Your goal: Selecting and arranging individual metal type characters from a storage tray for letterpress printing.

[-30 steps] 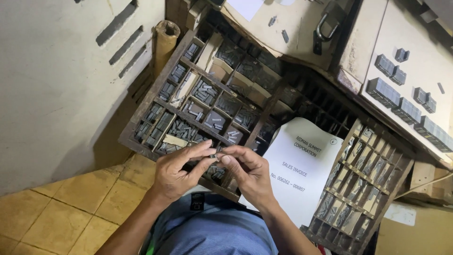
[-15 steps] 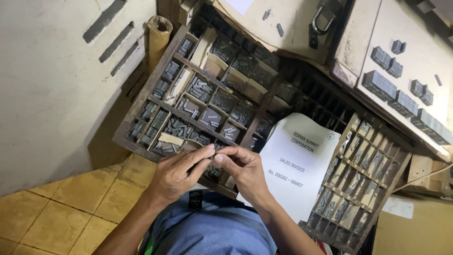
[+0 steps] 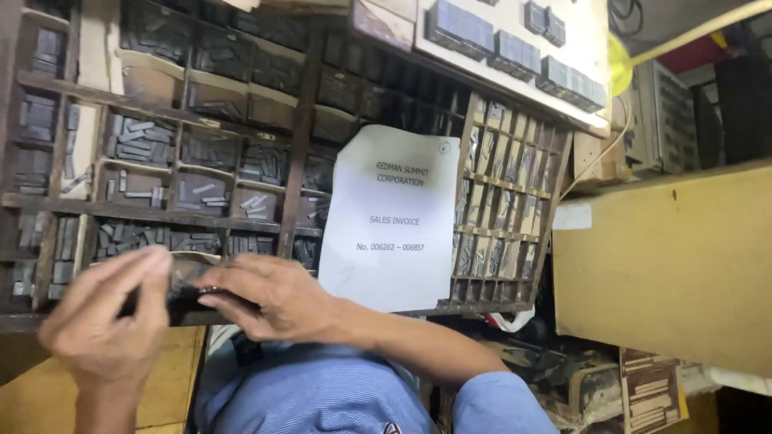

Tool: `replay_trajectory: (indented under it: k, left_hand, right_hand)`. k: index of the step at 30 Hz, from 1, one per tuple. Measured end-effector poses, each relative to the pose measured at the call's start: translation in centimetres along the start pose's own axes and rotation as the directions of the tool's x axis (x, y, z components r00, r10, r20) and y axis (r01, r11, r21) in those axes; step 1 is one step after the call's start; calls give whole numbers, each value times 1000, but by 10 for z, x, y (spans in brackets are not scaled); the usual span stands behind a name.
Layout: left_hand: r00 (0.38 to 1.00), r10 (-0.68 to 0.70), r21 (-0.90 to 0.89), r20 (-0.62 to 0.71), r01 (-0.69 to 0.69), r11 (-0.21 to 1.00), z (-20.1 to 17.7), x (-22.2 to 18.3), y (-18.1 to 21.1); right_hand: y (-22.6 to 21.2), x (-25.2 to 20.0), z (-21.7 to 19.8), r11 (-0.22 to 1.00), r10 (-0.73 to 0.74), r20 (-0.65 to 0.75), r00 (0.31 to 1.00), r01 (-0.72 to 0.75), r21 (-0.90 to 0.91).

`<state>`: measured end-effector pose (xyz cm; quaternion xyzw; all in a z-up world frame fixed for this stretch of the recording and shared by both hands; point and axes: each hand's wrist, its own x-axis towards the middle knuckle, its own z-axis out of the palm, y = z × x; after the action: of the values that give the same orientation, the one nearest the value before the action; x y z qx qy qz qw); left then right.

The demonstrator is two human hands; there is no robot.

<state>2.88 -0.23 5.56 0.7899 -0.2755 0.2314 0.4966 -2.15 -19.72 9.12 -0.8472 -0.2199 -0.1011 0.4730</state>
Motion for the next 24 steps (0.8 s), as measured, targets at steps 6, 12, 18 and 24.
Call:
replay_trajectory:
  k: [6, 12, 18, 24]
  left_hand:
    - [986, -167, -82, 24, 169, 982, -3, 12, 18]
    - [987, -154, -122, 39, 158, 980, -4, 9, 16]
    - [994, -110, -39, -5, 110, 993, -3, -4, 3]
    - [963, -252, 165, -94, 265, 950, 7, -25, -9]
  right_hand:
    - [40, -2, 3, 893, -267, 33, 963, 261, -367]
    - [49, -5, 7, 884, -315, 120, 941, 337, -323]
    - [48, -8, 7, 886, -308, 130, 942, 334, -322]
    - [32, -5, 5, 902, -321, 101, 942, 336, -270]
